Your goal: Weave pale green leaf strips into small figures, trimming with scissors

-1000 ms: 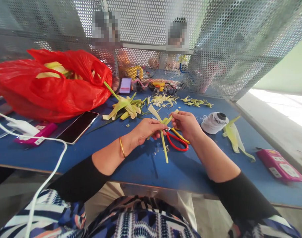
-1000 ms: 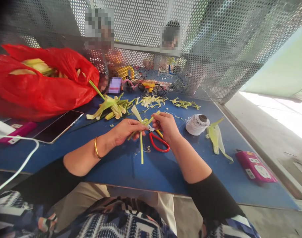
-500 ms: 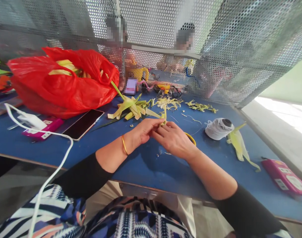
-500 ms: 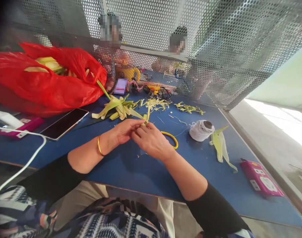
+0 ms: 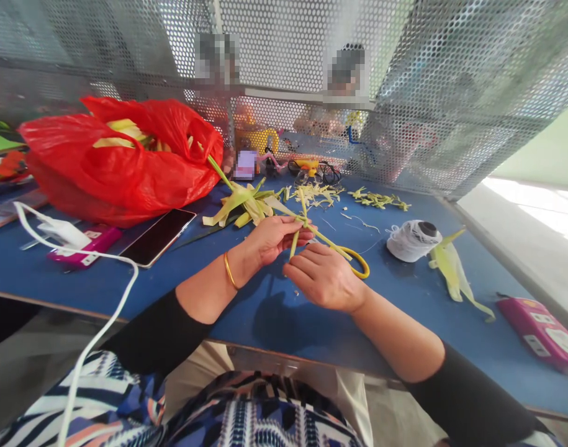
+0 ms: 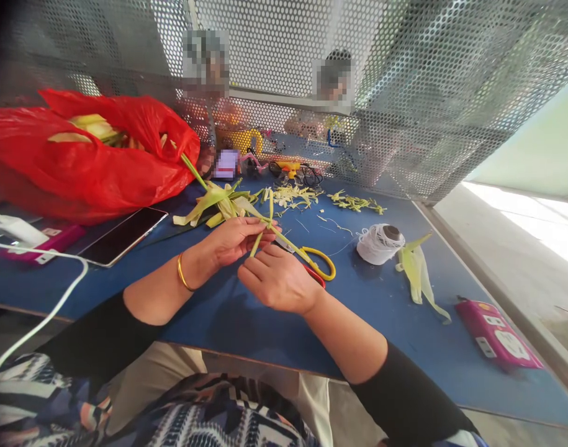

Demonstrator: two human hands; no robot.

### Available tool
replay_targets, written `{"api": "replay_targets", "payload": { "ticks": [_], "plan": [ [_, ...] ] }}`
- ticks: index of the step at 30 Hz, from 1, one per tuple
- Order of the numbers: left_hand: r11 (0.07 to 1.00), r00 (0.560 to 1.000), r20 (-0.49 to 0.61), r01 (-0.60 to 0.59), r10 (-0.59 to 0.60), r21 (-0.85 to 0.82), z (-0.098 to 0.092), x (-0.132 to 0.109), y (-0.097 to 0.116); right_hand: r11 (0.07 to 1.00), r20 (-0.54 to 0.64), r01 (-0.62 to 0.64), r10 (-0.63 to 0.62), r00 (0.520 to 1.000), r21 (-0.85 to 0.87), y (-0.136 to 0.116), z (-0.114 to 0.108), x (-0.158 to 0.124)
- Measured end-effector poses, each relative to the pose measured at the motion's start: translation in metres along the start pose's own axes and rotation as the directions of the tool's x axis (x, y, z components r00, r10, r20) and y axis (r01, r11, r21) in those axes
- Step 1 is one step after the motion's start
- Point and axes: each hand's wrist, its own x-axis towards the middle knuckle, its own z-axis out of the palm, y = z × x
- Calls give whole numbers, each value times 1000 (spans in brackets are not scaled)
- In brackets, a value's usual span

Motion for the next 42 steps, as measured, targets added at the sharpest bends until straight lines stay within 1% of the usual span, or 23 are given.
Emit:
{"api": "replay_targets", "payload": {
  "ticks": [5, 8, 9, 10, 11, 12, 13, 14, 15, 16, 17, 19, 20, 23, 25, 28, 32, 35, 37, 39, 41, 42],
  "plan": [
    [1000, 998, -55, 20, -20, -1, 3, -2, 2, 999, -9, 1, -1, 1000, 47, -6, 2, -1],
    [1000, 998, -68, 14, -13, 5, 2, -1, 4, 997, -13, 40, -40, 999, 66, -5, -1, 0],
    [1000, 998, -66, 2, -2, 4, 1, 0, 4, 998, -19, 36, -35, 999, 51, -2, -2, 0],
    [1000, 998, -65, -15, 14, -3, 0, 0, 4, 1000, -30, -4, 4, 1000, 18, 1, -4, 0],
    [999, 998, -61, -31, 31, -10, -1, 1, 5, 996, -42, -87, 86, 995, -30, 4, -5, -1],
    [999, 997, -58, -44, 43, -17, -2, 1, 6, 974, -49, -209, 205, 977, -84, 9, -6, -2],
    [999, 997, -53, -50, 49, -21, -2, 1, 6, 928, -46, -346, 343, 938, -135, 13, -6, -4],
    [999, 998, -46, -50, 49, -20, -3, 1, 7, 865, -24, -471, 475, 880, -172, 17, -6, -6],
    [999, 998, -40, -46, 46, -13, -3, 1, 7, 803, 21, -564, 578, 816, -191, 21, -5, -8],
    [999, 998, -39, -43, 43, 0, -2, 0, 7, 759, 86, -622, 644, 760, -193, 23, -3, -10],
    [999, 998, -42, -39, 40, 22, -2, 0, 7, 736, 160, -652, 677, 719, -181, 25, -2, -11],
    [995, 996, -62, -54, 60, 84, -1, 0, 4, 717, 277, -684, 691, 668, -136, 26, 1, -13],
    [990, 994, -75, -72, 82, 125, 0, 0, 3, 709, 307, -695, 692, 653, -119, 26, 2, -13],
    [960, 984, -89, -127, 154, 249, 1, 1, -1, 690, 306, -717, 707, 637, -102, 26, -1, -11],
    [944, 980, -90, -144, 178, 296, 2, 1, -2, 680, 293, -727, 717, 632, -96, 30, -6, -11],
    [944, 980, -92, -144, 178, 296, 3, 0, -1, 654, 310, -754, 732, 607, -67, 38, -16, -12],
    [965, 986, -96, -112, 139, 237, 2, 1, 0, 562, 374, -827, 768, 520, -4, 46, -26, -13],
    [980, 993, -87, -62, 80, 191, 0, 1, 2, 498, 461, -863, 750, 475, 79, 49, -30, -13],
    [981, 998, -53, -5, 16, 196, -1, 1, 4, 434, 539, -890, 721, 435, 138, 53, -30, -14],
    [972, 999, -33, 26, -19, 233, -1, 1, 4, 332, 628, -923, 680, 378, 197, 58, -29, -15],
    [960, 999, -30, 24, -16, 278, 0, -1, 2, 187, 687, -948, 654, 317, 259, 61, -24, -17],
    [955, 1000, -28, 18, -11, 296, 1, -2, 1, 94, 699, -950, 656, 284, 298, 61, -20, -18]
  ]
}}
